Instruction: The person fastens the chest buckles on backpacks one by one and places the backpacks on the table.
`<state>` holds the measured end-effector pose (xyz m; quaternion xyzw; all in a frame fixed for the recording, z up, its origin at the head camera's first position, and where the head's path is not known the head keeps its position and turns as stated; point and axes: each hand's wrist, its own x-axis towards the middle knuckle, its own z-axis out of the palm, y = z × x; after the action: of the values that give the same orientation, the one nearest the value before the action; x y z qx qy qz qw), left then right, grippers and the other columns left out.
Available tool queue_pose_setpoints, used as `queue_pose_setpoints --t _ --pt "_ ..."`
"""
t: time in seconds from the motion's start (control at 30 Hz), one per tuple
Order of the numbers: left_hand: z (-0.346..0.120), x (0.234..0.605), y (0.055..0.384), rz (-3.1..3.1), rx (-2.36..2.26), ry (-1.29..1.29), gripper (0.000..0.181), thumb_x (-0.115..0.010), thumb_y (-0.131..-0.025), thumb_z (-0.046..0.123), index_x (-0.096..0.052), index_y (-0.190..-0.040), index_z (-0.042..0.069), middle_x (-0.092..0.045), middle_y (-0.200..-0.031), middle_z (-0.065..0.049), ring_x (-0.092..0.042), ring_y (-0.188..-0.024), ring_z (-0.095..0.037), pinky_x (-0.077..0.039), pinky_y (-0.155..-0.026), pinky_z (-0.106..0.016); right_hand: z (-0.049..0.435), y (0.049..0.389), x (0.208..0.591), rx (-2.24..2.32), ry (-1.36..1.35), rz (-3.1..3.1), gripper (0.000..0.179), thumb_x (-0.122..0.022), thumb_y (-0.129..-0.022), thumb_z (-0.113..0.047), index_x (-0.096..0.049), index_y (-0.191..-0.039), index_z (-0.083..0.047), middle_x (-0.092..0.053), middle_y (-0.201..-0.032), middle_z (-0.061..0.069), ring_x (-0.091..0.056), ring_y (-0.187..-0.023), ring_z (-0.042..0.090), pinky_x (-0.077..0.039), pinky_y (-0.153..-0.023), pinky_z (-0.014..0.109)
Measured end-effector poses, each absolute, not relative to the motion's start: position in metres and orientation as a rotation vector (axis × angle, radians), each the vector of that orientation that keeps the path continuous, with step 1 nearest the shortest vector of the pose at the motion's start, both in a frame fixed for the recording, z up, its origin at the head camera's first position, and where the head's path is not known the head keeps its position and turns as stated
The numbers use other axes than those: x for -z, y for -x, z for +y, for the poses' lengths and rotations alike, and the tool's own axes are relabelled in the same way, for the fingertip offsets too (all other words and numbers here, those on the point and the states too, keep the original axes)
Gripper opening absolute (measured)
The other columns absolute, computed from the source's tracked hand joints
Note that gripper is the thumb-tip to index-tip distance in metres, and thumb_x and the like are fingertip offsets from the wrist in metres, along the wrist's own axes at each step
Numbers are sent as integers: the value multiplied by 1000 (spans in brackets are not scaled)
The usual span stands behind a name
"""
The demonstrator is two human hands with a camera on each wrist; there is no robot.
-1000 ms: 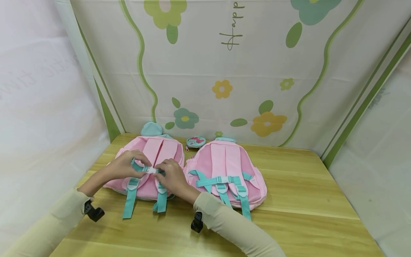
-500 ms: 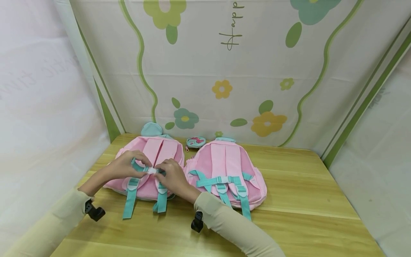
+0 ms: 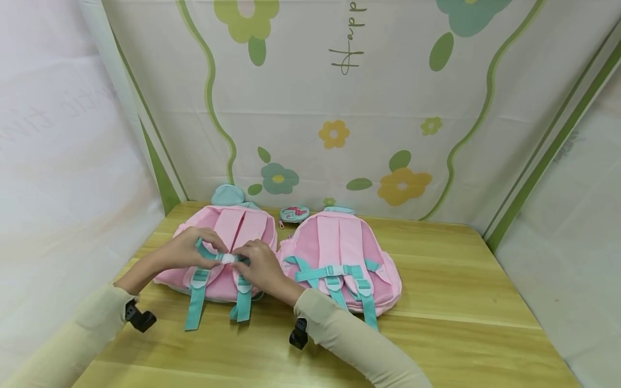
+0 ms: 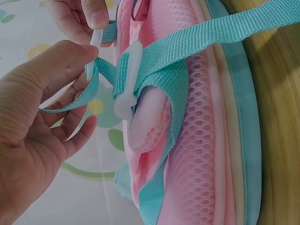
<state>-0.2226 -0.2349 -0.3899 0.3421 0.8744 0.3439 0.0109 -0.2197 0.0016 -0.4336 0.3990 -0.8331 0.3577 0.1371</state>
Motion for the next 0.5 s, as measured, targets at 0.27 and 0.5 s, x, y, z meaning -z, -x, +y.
queue_pose_setpoints --t 0.27,0.5 --pt "-234 391 223 2713 -1080 -1068 19 -84 -80 6 -80 -97 10 -77 -94 0 -70 -89 -18 -60 -83 -47 1 220 436 -1030 -1138 -2425 18 -79 -89 -14 -78 -106 -6 -75 -95 5 -64 -90 16 -53 -78 23" --pt "-233 390 223 2773 -1010 -1076 20 -85 -78 7 -80 -98 11 -77 -94 2 -69 -90 -17 -60 -82 -40 1 219 435 -952 -1143 -2394 19 -81 -88 -15 -79 -105 -7 -74 -94 4 -64 -89 17 -53 -78 24"
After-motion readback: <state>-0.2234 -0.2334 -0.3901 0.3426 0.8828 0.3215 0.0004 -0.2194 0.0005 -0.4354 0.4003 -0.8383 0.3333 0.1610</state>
